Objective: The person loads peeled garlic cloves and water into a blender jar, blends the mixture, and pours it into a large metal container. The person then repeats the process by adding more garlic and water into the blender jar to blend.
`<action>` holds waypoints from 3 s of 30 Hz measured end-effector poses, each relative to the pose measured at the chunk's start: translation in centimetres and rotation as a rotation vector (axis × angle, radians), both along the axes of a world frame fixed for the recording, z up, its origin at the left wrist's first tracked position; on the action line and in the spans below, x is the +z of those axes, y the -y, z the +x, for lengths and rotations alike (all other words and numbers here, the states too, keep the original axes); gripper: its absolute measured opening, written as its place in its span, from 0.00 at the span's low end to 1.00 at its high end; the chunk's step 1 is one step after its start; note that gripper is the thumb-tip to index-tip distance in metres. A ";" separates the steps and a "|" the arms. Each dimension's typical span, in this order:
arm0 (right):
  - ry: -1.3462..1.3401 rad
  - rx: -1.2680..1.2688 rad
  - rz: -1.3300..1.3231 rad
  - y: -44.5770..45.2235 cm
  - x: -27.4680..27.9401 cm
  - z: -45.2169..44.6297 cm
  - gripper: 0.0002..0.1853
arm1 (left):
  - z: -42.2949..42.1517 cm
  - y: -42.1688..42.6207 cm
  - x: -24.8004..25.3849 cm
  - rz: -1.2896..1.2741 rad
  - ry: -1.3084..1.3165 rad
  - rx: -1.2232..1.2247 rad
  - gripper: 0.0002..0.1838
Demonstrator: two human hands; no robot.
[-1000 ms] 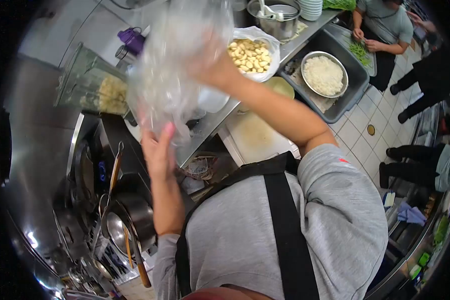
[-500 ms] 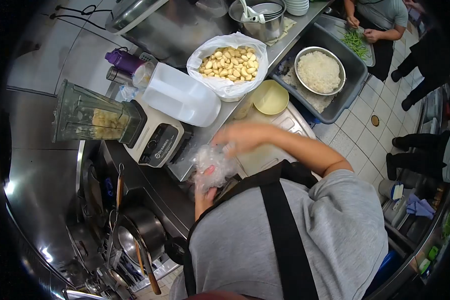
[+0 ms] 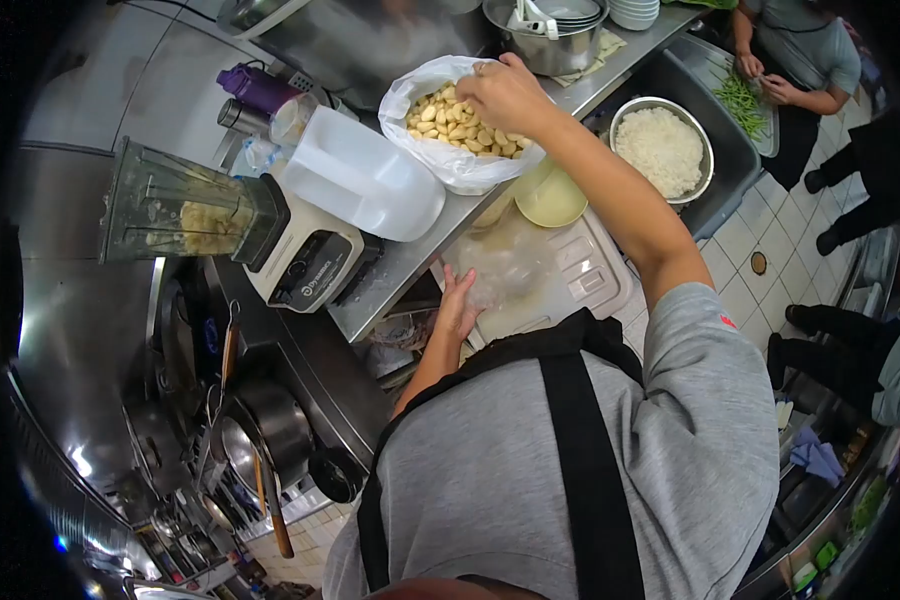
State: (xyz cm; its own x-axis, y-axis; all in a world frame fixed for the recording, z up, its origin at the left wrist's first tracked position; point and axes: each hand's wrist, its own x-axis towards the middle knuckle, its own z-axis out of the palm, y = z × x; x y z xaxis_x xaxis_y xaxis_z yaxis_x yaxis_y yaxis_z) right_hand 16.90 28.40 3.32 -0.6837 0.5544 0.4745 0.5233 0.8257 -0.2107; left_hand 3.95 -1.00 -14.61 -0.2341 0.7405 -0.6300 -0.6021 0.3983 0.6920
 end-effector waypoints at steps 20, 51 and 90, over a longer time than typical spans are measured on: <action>-1.268 0.202 -0.616 10.3 6.6 6.2 0.30 | -0.6 6.1 -3.1 -0.288 -0.831 -0.217 0.35; -0.631 0.404 -0.717 11.6 29.0 -9.2 0.20 | -5.9 23.3 0.5 -0.108 -0.544 0.478 0.15; 0.264 0.299 0.628 15.9 44.9 -25.2 0.33 | -13.9 49.6 5.3 -0.787 -0.970 1.005 0.31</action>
State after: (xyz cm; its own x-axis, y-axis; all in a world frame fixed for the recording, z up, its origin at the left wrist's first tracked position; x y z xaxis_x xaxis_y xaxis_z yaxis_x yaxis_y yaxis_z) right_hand -8.30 12.50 48.25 -0.8981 0.0053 0.4397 0.2253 0.8643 0.4497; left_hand -9.92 -50.63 -9.33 -0.9225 -0.3747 -0.0929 -0.3035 0.5553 0.7743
